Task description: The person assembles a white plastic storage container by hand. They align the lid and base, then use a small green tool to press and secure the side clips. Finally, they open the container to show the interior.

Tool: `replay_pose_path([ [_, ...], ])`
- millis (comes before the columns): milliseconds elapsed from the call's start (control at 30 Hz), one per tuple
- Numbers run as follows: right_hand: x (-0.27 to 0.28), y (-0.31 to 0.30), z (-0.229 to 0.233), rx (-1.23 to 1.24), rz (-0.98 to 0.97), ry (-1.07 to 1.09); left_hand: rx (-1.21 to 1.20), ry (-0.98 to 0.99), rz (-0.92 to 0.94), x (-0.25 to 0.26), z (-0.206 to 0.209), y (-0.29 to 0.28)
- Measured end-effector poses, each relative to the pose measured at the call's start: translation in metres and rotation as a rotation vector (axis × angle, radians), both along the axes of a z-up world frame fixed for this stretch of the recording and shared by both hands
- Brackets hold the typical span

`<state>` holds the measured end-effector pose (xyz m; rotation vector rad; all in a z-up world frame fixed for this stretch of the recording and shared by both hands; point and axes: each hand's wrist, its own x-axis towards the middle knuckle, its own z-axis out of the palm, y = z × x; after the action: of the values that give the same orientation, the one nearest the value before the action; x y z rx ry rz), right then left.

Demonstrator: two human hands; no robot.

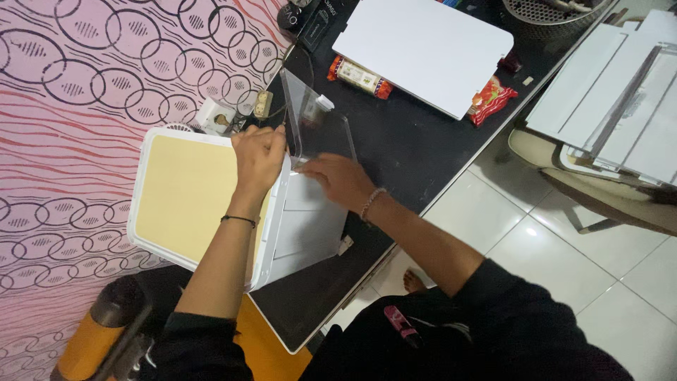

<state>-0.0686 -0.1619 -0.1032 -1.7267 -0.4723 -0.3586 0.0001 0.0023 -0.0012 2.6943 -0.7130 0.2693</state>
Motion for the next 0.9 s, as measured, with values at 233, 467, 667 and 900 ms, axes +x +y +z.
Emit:
replay_pose_path([
  [233, 0.012, -0.007, 0.021, -0.201, -0.034, -0.122, 0.014, -0.005, 0.028, 0.003, -0.002, 0.004],
  [467, -0.001, 0.031, 0.015, 0.182, 0.025, 0.735, 0.059, -0.027, 0.004, 0.004, 0.001, 0.005],
  [667, -0.029, 0.030, 0.024, 0.030, -0.200, 0.039, 0.013, -0.004, 0.014, 0.001, 0.003, 0.001],
  [900, -0.023, 0.034, 0.019, 0.017, -0.206, 0.147, 0.034, -0.007, 0.029, 0.003, 0.000, 0.004],
])
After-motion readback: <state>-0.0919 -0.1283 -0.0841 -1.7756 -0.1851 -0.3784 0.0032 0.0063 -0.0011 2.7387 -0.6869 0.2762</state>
